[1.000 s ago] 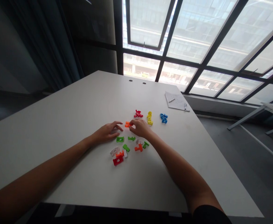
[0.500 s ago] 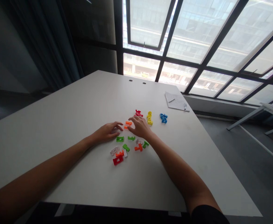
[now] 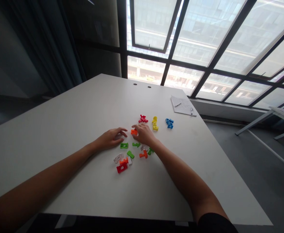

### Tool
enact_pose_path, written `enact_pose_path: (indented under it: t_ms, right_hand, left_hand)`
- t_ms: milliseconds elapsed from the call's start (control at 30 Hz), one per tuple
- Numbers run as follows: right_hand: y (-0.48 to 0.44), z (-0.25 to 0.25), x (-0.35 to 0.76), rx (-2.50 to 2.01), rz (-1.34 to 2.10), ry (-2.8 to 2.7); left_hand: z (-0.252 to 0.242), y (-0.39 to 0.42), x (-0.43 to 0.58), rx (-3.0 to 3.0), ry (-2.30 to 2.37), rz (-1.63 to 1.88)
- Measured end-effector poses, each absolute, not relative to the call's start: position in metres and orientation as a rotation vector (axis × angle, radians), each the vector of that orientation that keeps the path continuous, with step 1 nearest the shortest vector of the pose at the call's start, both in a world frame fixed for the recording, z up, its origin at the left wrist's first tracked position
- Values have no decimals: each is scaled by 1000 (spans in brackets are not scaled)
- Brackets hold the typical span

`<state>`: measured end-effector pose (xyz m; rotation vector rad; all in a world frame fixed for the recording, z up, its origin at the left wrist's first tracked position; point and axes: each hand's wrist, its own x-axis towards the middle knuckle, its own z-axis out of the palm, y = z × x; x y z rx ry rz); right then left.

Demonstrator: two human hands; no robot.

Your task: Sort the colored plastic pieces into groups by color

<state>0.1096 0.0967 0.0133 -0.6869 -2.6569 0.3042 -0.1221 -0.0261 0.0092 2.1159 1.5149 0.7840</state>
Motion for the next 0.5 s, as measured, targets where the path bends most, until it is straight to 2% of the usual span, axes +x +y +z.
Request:
enact_pose_path:
  t_ms: [500]
  right_hand:
    - [98,14,154,-650,374,-2487]
  left_hand:
    - [7,-24,-123,2079,1523,801]
